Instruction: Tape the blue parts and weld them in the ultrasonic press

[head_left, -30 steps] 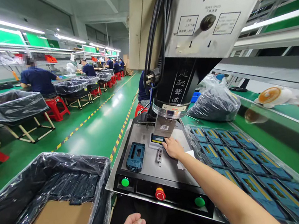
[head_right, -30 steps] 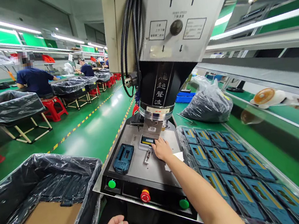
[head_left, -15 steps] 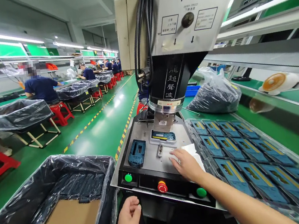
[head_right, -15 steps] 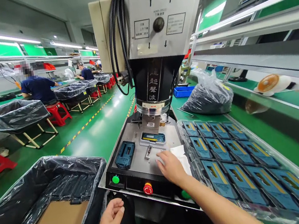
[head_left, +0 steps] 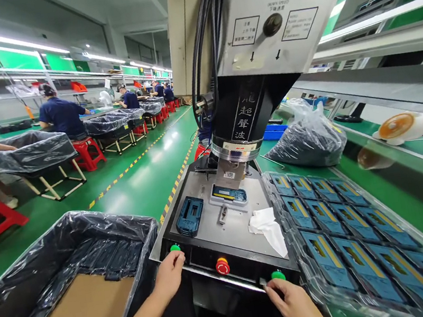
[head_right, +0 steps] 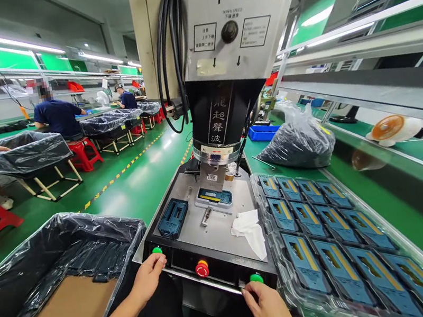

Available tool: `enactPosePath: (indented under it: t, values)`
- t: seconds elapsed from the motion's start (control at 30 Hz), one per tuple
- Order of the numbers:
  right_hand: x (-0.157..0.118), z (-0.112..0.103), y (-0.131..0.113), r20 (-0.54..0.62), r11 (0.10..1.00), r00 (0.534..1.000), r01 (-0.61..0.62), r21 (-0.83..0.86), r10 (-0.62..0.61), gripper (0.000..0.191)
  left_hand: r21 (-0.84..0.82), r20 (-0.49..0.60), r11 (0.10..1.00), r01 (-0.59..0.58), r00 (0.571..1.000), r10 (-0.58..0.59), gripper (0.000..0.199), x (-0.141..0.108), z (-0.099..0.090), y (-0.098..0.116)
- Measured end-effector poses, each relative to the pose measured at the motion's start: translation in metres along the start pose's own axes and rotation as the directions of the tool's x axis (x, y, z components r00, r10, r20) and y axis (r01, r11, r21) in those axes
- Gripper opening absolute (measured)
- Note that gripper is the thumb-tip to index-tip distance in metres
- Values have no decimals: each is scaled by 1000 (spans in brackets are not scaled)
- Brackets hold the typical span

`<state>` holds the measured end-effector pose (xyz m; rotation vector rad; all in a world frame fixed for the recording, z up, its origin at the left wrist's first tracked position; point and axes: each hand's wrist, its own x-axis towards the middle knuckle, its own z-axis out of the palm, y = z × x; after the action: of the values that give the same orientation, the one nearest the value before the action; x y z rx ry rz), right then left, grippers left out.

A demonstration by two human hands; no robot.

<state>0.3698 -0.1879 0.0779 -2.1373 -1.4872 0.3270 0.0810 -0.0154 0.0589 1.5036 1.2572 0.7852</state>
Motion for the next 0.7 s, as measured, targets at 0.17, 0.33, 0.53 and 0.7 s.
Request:
enactPosePath:
  t: [0.17, 0.33, 0.53, 0.7]
  values:
    - [-1, 7, 6, -103, 998, 994, -42, 46, 47, 41, 24, -4, 997, 73, 997, -73, 28, 10, 0, 3]
    - [-1, 13, 12, -97, 999, 995, -37, 24, 39, 40, 64, 3, 993, 95, 995, -95, 25, 16, -2, 1]
    - [-2, 15, 12, -141, 1000, 990, 17, 16, -15, 38, 60, 15, 994, 89, 996, -90, 26, 16, -2, 1]
    - [-6, 13, 13, -131, 997, 991, 38, 61, -30, 39, -75, 64, 994, 77, 995, -72, 27, 11, -6, -4]
